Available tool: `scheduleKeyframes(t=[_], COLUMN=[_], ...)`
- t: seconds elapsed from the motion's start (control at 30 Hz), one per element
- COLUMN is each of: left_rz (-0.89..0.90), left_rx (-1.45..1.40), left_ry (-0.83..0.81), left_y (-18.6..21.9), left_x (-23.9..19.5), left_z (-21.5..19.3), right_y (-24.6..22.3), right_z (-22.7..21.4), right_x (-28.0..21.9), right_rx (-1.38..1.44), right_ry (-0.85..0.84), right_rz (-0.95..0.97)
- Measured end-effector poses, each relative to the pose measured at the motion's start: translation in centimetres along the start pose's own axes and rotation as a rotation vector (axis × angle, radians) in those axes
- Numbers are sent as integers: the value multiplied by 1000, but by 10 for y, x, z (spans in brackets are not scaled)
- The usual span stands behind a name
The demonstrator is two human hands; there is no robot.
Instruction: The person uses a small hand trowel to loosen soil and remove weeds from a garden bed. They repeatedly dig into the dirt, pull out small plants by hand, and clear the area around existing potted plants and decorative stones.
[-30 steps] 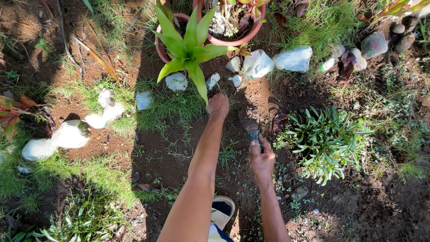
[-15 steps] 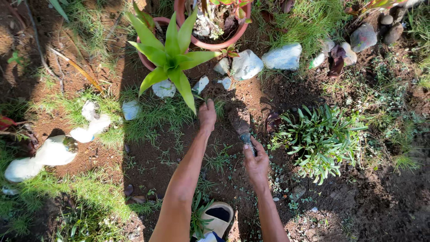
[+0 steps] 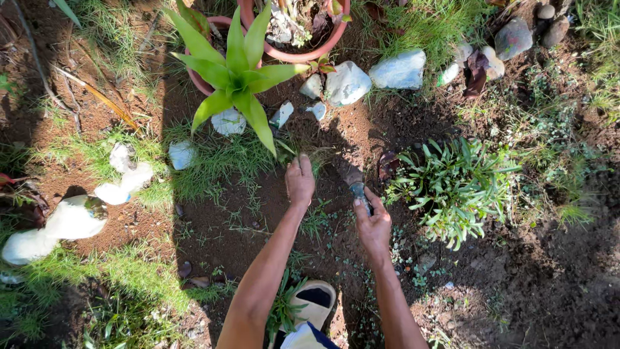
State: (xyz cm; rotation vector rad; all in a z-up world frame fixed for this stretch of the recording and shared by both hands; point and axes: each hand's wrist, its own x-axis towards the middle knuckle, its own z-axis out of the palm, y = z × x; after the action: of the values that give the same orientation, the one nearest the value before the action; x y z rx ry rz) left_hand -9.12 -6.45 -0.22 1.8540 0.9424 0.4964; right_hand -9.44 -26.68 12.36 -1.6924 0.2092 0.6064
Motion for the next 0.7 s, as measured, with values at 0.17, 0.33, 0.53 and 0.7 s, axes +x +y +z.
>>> scheduleKeyframes(t=[0.17,0.33,0.53,0.7], left_rz=[149,555,445,691], left_rx=[-29,-257,165,698], left_ry=[-82,-206,-1001,-711], left_y=[63,179,330,307], left_x=[-17,-28,-84,-94], left_z=[6,113,271,311], right_y=[12,47,116,121], right_z=[-3,-34,-82,-104], right_x=[-12,-1,13,-4], right_rx=[212,321,615,450], right_ry=[77,149,13,89], right_rz=[-89,-95,-219,-87])
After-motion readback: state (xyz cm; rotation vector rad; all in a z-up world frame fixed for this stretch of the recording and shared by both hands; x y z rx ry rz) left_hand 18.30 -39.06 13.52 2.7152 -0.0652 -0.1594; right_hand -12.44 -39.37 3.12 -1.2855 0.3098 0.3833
